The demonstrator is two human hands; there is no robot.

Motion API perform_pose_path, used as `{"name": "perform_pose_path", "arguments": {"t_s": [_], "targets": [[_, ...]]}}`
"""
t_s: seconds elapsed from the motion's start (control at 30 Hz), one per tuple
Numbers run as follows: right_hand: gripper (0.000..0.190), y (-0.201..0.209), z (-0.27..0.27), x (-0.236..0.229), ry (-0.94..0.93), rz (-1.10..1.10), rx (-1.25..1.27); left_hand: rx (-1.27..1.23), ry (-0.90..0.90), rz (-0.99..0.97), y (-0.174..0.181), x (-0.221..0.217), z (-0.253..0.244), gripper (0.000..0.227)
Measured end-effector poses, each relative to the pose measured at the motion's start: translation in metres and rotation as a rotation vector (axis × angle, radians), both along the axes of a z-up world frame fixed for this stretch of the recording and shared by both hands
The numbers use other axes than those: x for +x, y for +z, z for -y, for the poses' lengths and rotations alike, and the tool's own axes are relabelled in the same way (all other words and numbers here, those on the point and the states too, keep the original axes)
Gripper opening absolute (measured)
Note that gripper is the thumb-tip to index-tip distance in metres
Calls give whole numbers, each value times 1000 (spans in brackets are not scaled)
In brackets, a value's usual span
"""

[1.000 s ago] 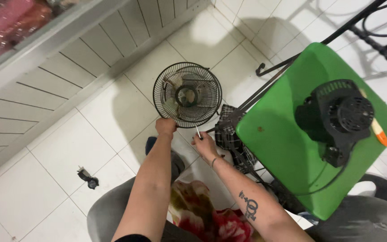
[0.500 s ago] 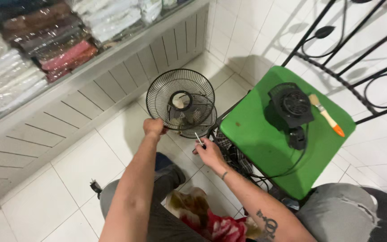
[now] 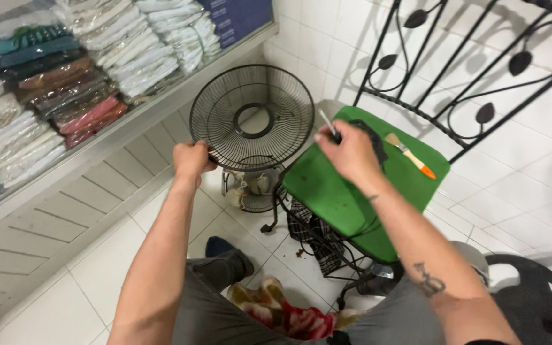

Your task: The person disassembles a standing electric fan by removing the front grille and motor housing, then reassembles the components. They use a screwdriver to loosen and tighten screws on the motor housing and grille.

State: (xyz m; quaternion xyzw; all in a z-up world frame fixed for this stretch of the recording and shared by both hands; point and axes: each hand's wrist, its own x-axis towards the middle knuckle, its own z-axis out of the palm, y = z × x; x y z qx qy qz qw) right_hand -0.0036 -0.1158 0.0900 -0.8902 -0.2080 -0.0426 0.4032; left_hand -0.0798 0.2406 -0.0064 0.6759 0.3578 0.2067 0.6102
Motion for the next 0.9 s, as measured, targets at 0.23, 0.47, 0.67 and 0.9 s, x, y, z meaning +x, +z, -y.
{"name": "perform_pose_path", "arguments": {"t_s": [0.23, 0.47, 0.67, 0.9], "targets": [[22, 53, 42, 37, 168, 268, -205, 60, -147, 8, 51, 13, 68, 31], [29, 62, 79, 51, 233, 242, -635, 105, -244, 44, 65, 22, 120, 30], [26, 65, 91, 56, 201, 169, -897, 72, -303, 51, 65, 32, 147, 30], [21, 65, 97, 64, 196, 132, -920, 86, -328, 53, 63, 37, 159, 29]]}}
